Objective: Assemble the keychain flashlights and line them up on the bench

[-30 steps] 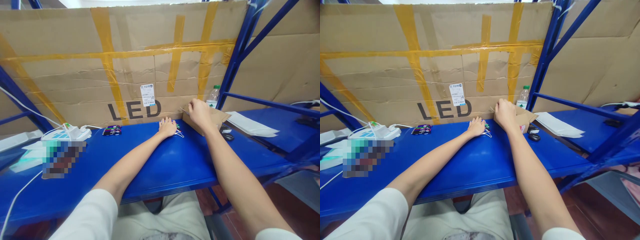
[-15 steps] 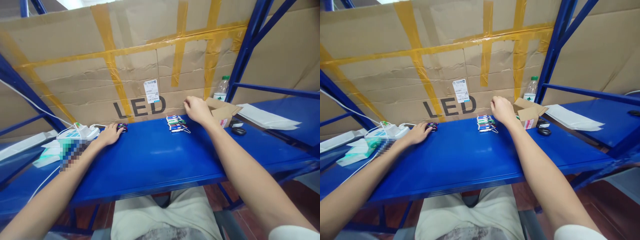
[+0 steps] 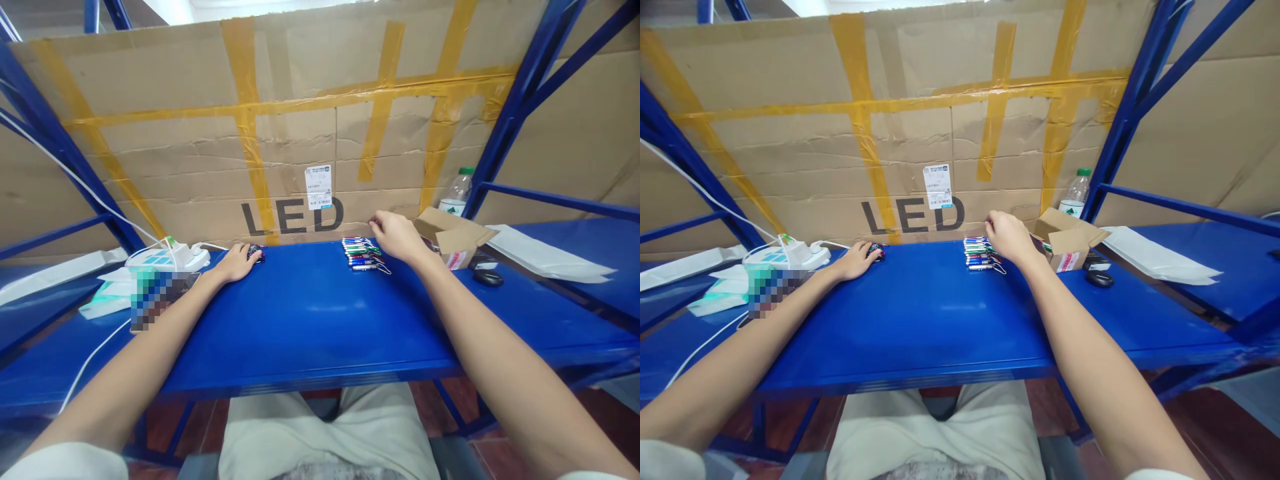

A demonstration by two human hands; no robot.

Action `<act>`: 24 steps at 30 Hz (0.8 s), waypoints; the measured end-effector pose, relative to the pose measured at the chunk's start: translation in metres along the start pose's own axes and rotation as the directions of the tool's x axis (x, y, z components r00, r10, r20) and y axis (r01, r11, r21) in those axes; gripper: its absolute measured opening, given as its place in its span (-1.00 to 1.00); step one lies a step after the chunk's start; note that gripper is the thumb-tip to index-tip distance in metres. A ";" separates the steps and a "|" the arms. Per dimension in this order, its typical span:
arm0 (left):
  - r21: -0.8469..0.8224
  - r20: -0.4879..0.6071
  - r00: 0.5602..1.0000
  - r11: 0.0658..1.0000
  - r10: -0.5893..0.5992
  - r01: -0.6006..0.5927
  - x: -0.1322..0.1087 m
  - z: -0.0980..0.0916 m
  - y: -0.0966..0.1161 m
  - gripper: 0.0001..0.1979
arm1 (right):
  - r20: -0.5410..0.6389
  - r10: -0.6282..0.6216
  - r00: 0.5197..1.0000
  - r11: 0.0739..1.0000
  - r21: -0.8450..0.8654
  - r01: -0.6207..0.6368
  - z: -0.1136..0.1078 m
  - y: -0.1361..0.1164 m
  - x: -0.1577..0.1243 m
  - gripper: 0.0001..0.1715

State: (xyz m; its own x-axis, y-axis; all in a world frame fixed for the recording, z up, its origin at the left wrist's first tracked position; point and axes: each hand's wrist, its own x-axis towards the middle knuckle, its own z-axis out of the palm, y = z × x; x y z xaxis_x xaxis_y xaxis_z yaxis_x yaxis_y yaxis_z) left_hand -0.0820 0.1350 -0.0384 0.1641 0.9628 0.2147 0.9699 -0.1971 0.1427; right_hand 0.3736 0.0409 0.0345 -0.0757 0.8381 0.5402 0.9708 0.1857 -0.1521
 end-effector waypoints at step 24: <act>-0.042 -0.046 0.998 0.999 -0.033 0.031 0.006 -0.002 0.002 -0.18 | 0.035 0.004 0.999 1.000 0.006 -0.004 0.002 -0.002 -0.001 -0.68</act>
State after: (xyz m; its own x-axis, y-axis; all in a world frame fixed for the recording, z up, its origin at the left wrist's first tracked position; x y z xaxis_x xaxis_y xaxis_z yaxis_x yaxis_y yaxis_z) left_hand -0.0790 0.1402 -0.0348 0.1239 0.9593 0.2537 0.9661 -0.1750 0.1896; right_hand 0.3717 0.0405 0.0324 -0.0798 0.8563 0.5102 0.9697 0.1851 -0.1591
